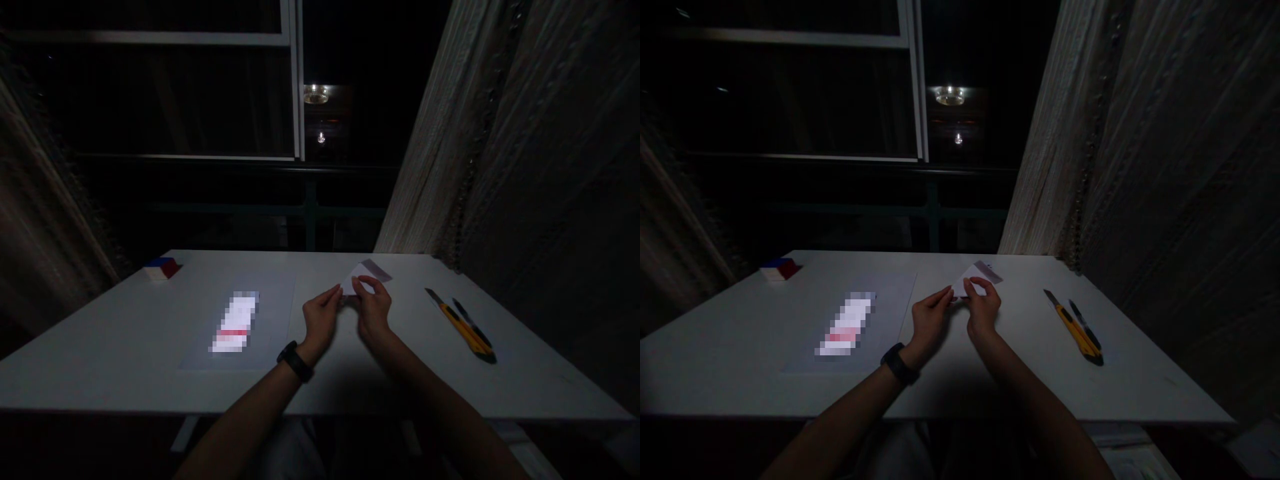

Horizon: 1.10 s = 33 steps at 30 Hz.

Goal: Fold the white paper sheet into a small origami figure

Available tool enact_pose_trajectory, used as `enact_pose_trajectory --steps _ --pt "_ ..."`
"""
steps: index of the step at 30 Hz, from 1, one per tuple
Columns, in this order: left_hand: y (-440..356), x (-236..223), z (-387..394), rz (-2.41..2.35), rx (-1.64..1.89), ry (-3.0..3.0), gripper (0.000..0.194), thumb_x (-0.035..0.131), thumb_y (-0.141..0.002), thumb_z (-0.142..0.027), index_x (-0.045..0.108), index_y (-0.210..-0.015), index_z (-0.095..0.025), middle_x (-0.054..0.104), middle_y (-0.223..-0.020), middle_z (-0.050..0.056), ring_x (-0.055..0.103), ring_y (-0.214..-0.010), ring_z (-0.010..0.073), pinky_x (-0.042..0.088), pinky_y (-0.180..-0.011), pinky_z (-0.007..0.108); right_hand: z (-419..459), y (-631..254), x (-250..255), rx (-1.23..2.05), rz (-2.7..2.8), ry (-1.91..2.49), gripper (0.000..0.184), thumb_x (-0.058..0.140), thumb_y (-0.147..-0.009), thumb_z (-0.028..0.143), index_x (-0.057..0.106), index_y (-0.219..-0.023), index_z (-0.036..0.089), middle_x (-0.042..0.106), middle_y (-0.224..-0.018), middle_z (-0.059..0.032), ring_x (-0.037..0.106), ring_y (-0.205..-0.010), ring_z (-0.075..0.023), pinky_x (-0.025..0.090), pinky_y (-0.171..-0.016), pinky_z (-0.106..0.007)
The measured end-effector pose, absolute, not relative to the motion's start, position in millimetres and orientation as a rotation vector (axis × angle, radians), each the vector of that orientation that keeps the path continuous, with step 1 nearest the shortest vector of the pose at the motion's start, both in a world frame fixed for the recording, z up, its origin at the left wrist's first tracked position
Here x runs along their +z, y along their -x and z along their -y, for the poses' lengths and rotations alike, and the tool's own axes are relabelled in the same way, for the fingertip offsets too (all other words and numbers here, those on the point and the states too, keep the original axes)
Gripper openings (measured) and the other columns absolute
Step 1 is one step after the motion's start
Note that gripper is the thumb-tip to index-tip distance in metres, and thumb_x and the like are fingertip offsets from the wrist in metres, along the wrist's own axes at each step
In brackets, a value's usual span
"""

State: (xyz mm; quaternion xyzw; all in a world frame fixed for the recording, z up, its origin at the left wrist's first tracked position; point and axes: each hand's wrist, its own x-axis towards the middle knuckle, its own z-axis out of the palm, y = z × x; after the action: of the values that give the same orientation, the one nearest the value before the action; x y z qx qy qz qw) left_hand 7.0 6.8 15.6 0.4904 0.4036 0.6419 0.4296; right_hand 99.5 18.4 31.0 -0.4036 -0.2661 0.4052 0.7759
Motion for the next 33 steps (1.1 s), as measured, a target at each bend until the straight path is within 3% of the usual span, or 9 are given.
enact_pose_trajectory --steps 16,23,26,30,33 --pt "-6 9 -11 -1.025 1.543 -1.303 0.035 0.063 -0.070 -0.037 0.068 -0.096 -0.013 0.070 -0.083 0.009 0.063 -0.073 0.0183 0.048 -0.070 0.029 -23 -101 26 0.846 0.624 0.912 0.035 0.074 -0.054 0.034 0.058 -0.080 0.017 0.061 -0.064 0.0007 0.058 -0.051 -0.0134 0.047 -0.046 -0.024" --pt "-2 8 -20 -1.056 1.651 -1.150 0.038 0.064 -0.069 -0.037 0.067 -0.095 -0.010 0.070 -0.082 0.010 0.063 -0.071 0.0181 0.049 -0.067 0.030 -19 -102 23 0.853 0.768 0.861 0.046 0.075 -0.055 0.032 0.050 -0.093 0.023 0.059 -0.071 0.0045 0.060 -0.062 -0.0117 0.049 -0.059 -0.024" --pt "1 8 -24 -1.046 1.696 -1.092 0.038 0.064 -0.069 -0.037 0.067 -0.095 -0.009 0.069 -0.084 0.011 0.064 -0.073 0.0187 0.049 -0.069 0.031 -16 -100 20 0.901 0.674 0.863 0.045 0.077 -0.053 0.032 0.048 -0.088 0.024 0.060 -0.081 0.0040 0.061 -0.067 -0.0121 0.049 -0.061 -0.026" --pt "2 9 -22 -1.048 1.712 -1.129 0.034 0.065 -0.069 -0.035 0.068 -0.093 -0.012 0.069 -0.091 0.011 0.064 -0.081 0.0202 0.048 -0.076 0.033 -14 -94 17 1.280 0.758 0.888 0.031 0.073 -0.058 0.037 0.057 -0.076 0.018 0.063 -0.073 -0.0011 0.059 -0.067 -0.0138 0.047 -0.060 -0.026" --pt "-1 14 -16 -1.084 1.689 -1.182 0.029 0.066 -0.068 -0.032 0.069 -0.090 -0.013 0.069 -0.090 0.010 0.063 -0.083 0.0208 0.048 -0.078 0.032 -14 -91 16 1.285 0.762 0.842 0.025 0.074 -0.057 0.033 0.061 -0.067 0.015 0.064 -0.068 -0.0024 0.058 -0.063 -0.0128 0.044 -0.057 -0.023"
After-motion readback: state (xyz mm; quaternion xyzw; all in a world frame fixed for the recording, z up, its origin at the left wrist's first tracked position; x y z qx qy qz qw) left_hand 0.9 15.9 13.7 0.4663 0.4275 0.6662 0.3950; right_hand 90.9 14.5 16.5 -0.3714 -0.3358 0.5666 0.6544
